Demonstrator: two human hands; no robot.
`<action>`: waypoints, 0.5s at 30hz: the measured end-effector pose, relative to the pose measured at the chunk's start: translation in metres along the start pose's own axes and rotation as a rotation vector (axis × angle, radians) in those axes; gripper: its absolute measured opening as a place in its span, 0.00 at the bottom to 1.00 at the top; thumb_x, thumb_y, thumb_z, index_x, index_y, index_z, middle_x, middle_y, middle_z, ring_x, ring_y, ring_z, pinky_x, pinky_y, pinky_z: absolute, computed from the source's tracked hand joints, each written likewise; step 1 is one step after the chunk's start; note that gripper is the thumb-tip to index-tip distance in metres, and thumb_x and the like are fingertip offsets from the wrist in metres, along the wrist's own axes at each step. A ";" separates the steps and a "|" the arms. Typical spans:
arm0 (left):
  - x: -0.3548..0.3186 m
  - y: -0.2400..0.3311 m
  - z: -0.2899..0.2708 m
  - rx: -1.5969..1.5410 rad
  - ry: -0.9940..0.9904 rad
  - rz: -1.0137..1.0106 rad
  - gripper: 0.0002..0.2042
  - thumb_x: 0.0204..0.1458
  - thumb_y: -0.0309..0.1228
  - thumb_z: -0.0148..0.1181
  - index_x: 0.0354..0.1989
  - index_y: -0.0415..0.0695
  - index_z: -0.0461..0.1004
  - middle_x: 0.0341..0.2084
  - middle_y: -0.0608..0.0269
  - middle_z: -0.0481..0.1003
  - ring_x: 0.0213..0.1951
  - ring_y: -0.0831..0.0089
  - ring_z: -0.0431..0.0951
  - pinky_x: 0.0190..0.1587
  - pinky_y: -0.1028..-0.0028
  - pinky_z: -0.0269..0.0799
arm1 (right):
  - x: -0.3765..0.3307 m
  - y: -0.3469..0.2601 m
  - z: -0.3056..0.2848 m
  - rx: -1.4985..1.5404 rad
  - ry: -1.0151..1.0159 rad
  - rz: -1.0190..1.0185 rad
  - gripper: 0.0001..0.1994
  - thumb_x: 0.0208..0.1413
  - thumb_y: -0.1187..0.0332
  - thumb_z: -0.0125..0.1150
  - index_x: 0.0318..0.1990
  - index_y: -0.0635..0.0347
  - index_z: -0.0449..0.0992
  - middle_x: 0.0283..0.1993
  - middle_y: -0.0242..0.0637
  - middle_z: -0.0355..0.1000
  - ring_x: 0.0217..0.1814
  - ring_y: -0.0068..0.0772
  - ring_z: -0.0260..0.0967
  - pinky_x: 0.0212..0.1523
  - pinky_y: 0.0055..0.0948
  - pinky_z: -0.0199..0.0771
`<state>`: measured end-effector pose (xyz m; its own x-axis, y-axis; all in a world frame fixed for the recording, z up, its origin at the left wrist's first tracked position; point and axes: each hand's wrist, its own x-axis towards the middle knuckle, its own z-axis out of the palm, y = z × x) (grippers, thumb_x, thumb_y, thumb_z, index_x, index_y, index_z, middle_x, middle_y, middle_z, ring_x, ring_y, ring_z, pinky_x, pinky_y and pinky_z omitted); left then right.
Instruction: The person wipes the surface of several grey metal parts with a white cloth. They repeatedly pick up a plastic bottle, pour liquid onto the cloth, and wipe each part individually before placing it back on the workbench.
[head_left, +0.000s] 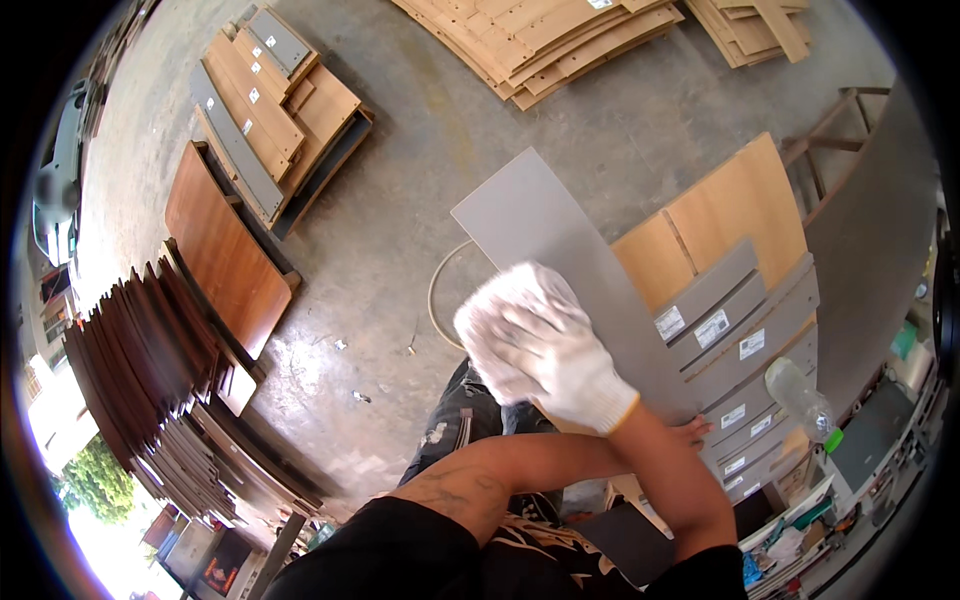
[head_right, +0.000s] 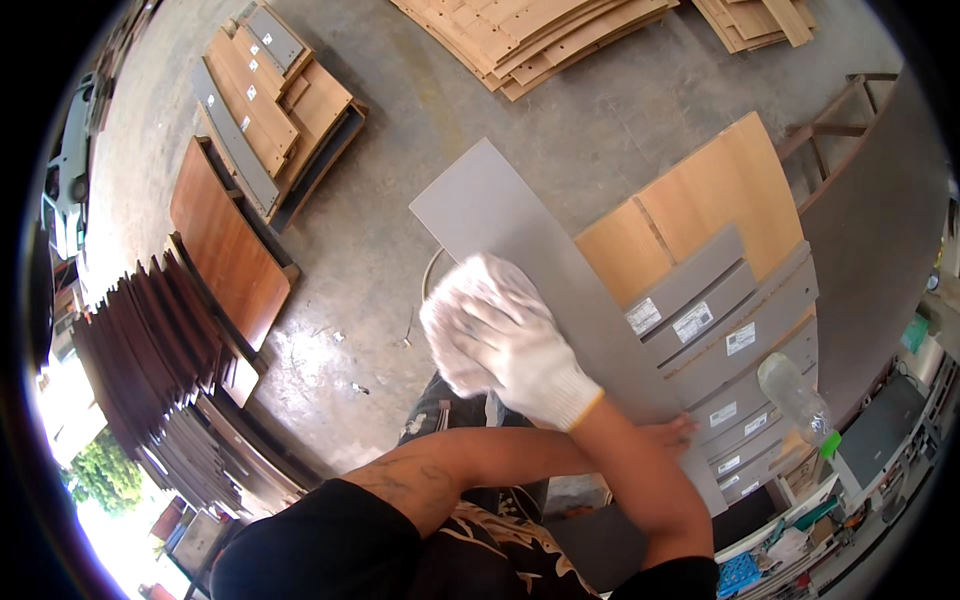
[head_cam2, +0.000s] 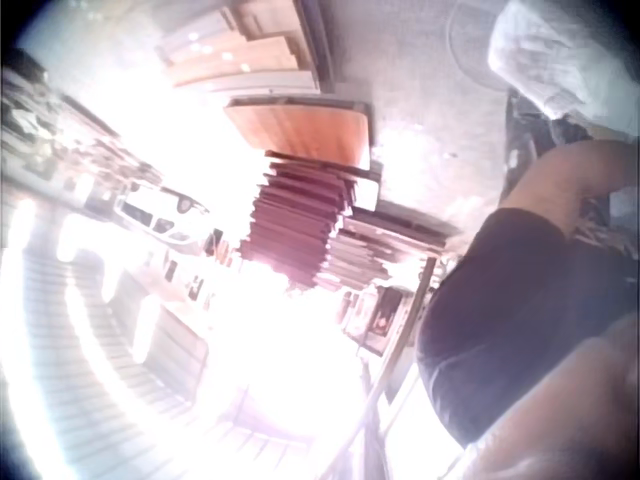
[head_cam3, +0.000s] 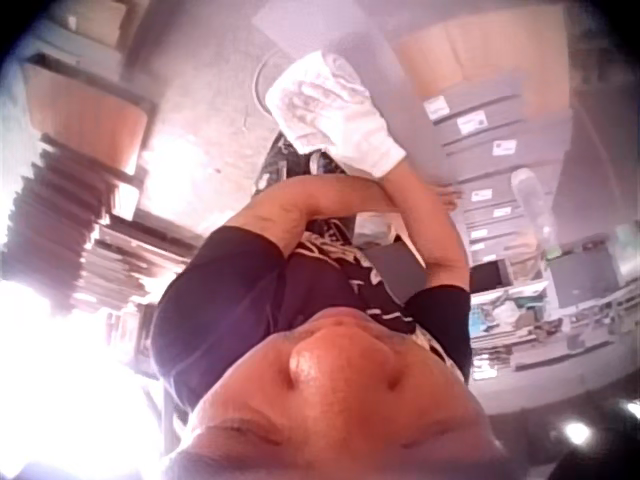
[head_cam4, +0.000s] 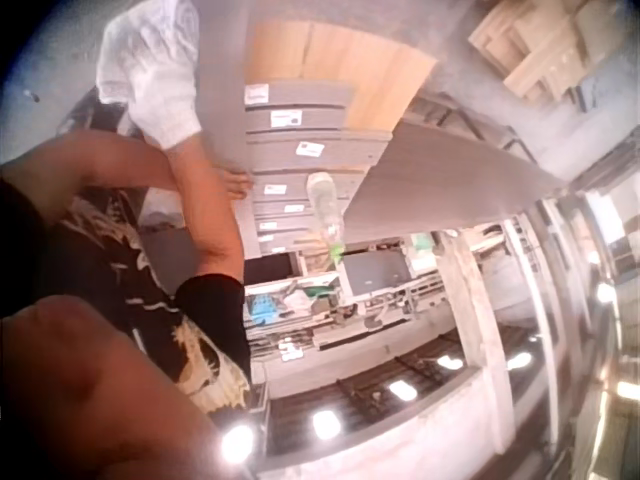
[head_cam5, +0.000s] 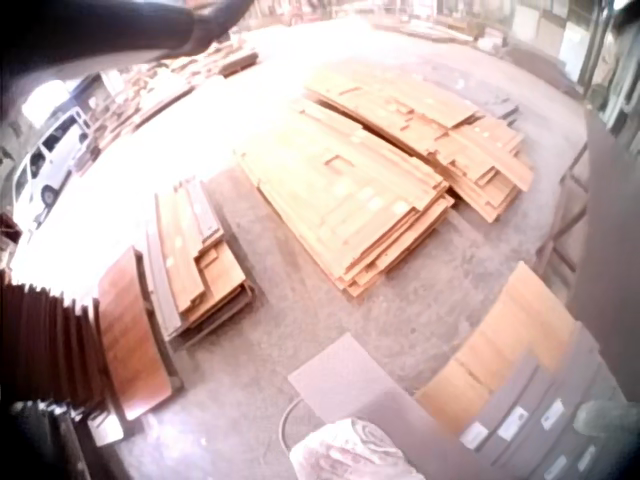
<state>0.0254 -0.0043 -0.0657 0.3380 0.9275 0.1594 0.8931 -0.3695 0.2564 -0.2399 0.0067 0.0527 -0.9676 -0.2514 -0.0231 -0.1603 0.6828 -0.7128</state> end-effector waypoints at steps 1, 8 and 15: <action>0.002 0.006 0.006 -0.074 0.024 -0.001 0.33 0.67 0.44 0.51 0.77 0.39 0.57 0.80 0.52 0.52 0.80 0.42 0.46 0.80 0.48 0.41 | -0.019 -0.003 -0.002 0.014 -0.053 0.088 0.28 0.54 0.61 0.69 0.65 0.50 0.79 0.70 0.39 0.74 0.75 0.48 0.66 0.80 0.48 0.52; -0.019 -0.008 0.009 -1.480 0.118 -0.218 0.36 0.63 0.41 0.58 0.78 0.43 0.56 0.79 0.52 0.54 0.80 0.50 0.49 0.79 0.47 0.46 | -0.222 -0.020 0.023 0.657 0.747 0.718 0.35 0.59 0.56 0.68 0.74 0.51 0.68 0.76 0.42 0.65 0.76 0.54 0.62 0.77 0.52 0.59; -0.021 -0.074 -0.096 -0.664 0.033 -0.088 0.40 0.46 0.27 0.70 0.72 0.38 0.64 0.72 0.43 0.64 0.72 0.41 0.62 0.77 0.52 0.56 | -0.413 -0.111 0.019 1.597 1.787 0.237 0.40 0.66 0.46 0.65 0.78 0.58 0.58 0.78 0.46 0.60 0.79 0.57 0.59 0.76 0.57 0.63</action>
<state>-0.0767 -0.0019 0.0032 0.2540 0.9574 0.1376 0.5412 -0.2586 0.8001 0.1815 0.0216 0.1277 -0.2455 0.8872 -0.3906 -0.6896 -0.4431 -0.5729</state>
